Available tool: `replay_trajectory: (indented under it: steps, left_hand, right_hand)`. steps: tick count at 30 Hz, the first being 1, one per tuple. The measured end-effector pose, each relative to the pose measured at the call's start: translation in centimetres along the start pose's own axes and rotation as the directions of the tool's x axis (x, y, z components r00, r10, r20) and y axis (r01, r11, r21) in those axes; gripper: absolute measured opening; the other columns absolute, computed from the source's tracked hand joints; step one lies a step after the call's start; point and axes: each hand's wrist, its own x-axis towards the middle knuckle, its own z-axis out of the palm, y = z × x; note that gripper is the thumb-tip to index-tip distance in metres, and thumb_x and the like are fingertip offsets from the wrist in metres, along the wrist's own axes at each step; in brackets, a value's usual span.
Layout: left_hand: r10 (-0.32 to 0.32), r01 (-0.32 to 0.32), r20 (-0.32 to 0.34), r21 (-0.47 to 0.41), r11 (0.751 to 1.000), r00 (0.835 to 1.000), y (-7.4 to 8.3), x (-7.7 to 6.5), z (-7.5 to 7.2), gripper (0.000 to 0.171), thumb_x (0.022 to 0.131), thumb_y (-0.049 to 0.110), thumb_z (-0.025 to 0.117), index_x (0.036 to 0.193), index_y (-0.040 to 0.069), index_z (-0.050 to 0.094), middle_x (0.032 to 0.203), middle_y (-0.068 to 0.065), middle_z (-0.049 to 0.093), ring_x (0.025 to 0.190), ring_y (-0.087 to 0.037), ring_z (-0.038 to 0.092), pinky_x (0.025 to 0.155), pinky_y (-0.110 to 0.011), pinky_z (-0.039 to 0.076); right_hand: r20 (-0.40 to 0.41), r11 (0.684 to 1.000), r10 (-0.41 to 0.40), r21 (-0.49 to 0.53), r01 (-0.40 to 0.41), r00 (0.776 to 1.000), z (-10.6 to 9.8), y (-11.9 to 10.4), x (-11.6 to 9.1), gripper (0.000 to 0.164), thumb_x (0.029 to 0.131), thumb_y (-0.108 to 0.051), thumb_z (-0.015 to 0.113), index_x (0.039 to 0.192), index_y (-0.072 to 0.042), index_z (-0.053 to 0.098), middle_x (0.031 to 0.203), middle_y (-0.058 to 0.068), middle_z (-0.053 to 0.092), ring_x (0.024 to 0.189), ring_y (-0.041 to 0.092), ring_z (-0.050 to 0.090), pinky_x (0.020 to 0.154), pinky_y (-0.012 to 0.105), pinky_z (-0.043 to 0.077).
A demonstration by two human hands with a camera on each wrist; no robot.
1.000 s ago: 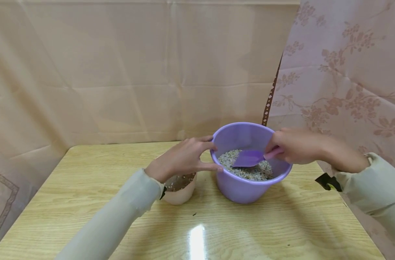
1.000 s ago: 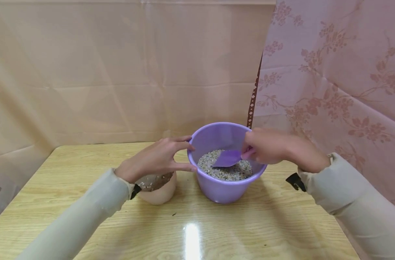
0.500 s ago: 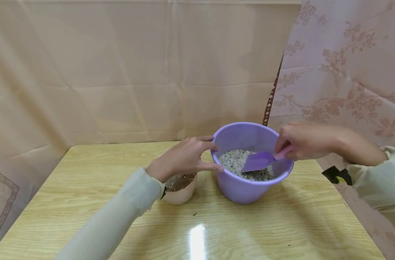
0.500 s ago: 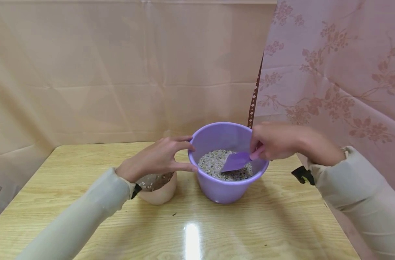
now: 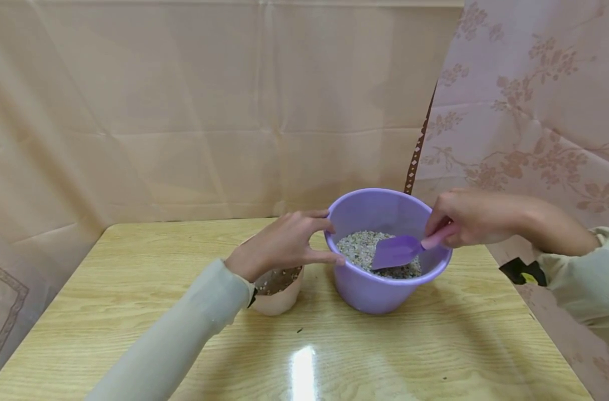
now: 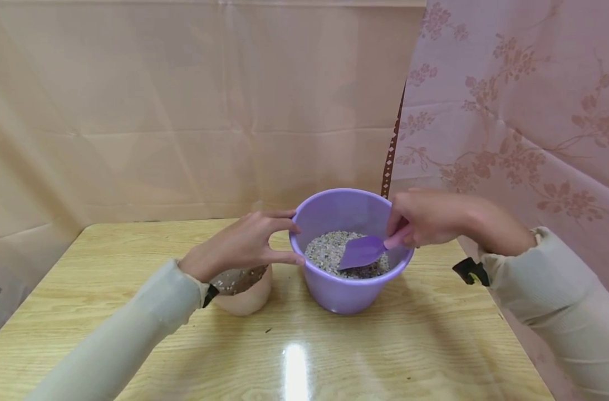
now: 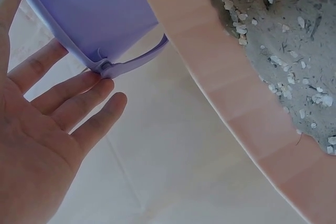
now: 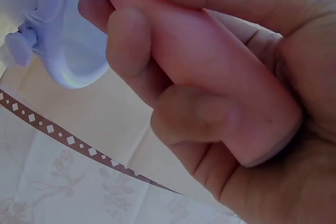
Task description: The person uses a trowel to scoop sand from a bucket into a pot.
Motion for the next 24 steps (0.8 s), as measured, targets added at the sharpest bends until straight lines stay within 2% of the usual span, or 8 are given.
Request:
replay_trajectory:
  steps: [4, 7, 14, 17, 20, 24]
  left_hand:
    - [0.009, -0.009, -0.010, -0.007, 1.000, 1.000, -0.1, -0.1, 0.1, 0.050, 0.082, 0.059, 0.074, 0.111, 0.018, 0.072, 0.145, -0.011, 0.054, 0.087, -0.008, 0.062, 0.079, -0.027, 0.047]
    - [0.009, -0.009, -0.015, 0.005, 1.000, 1.000, -0.1, -0.1, 0.1, 0.052, 0.082, 0.060, 0.074, 0.112, 0.018, 0.072, 0.144, -0.010, 0.054, 0.095, -0.008, 0.063, 0.082, -0.026, 0.047]
    - [0.011, -0.011, -0.009, 0.008, 1.000, 1.000, -0.2, 0.0, 0.1, 0.052, 0.082, 0.060, 0.074, 0.112, 0.019, 0.072, 0.145, -0.008, 0.054, 0.095, -0.008, 0.063, 0.082, -0.026, 0.047]
    - [0.011, -0.010, -0.011, 0.012, 1.000, 1.000, -0.2, 0.0, 0.1, 0.052, 0.081, 0.060, 0.073, 0.112, 0.019, 0.072, 0.145, -0.008, 0.054, 0.101, -0.009, 0.064, 0.084, -0.026, 0.047]
    - [0.003, -0.003, -0.013, 0.011, 1.000, 1.000, -0.2, 0.0, 0.2, 0.053, 0.081, 0.061, 0.074, 0.113, 0.018, 0.072, 0.144, -0.009, 0.054, 0.102, -0.010, 0.065, 0.083, -0.026, 0.047]
    - [-0.001, 0.001, -0.013, 0.009, 1.000, 1.000, -0.2, 0.0, 0.2, 0.056, 0.081, 0.061, 0.073, 0.114, 0.016, 0.072, 0.144, -0.011, 0.054, 0.105, -0.013, 0.066, 0.084, -0.027, 0.048]
  right_hand:
    - [0.007, 0.999, -0.018, 0.049, 0.018, 1.000, 0.2, 0.1, 0.0, 0.016, 0.089, -0.003, 0.072, 0.101, -0.011, 0.079, 0.090, -0.002, 0.076, 0.077, 0.010, 0.070, 0.067, 0.024, 0.056]
    - [0.005, 0.996, -0.038, 0.080, 0.037, 0.999, 0.4, 0.2, 0.0, 0.019, 0.088, 0.002, 0.070, 0.104, -0.007, 0.078, 0.092, 0.001, 0.076, 0.079, 0.011, 0.072, 0.069, 0.023, 0.056]
    - [0.004, 0.994, -0.083, 0.067, 0.083, 0.997, 0.4, 0.5, -0.3, 0.021, 0.088, 0.003, 0.070, 0.104, -0.007, 0.078, 0.093, -0.001, 0.076, 0.082, 0.010, 0.072, 0.070, 0.023, 0.056]
    - [0.003, 0.994, -0.091, 0.054, 0.091, 0.996, 0.1, 0.4, -0.6, 0.021, 0.087, 0.004, 0.070, 0.104, -0.006, 0.078, 0.095, 0.000, 0.076, 0.084, 0.010, 0.072, 0.071, 0.023, 0.055]
    - [0.009, 0.995, -0.095, 0.033, 0.094, 0.995, -0.2, 0.4, -0.7, 0.019, 0.088, 0.001, 0.072, 0.104, -0.007, 0.078, 0.095, -0.001, 0.076, 0.082, 0.007, 0.071, 0.070, 0.022, 0.055]
    - [0.051, 0.997, -0.073, 0.026, 0.072, 0.996, -0.7, 0.2, -0.9, 0.015, 0.090, -0.005, 0.072, 0.101, -0.011, 0.080, 0.088, -0.007, 0.076, 0.068, 0.002, 0.063, 0.060, 0.022, 0.052]
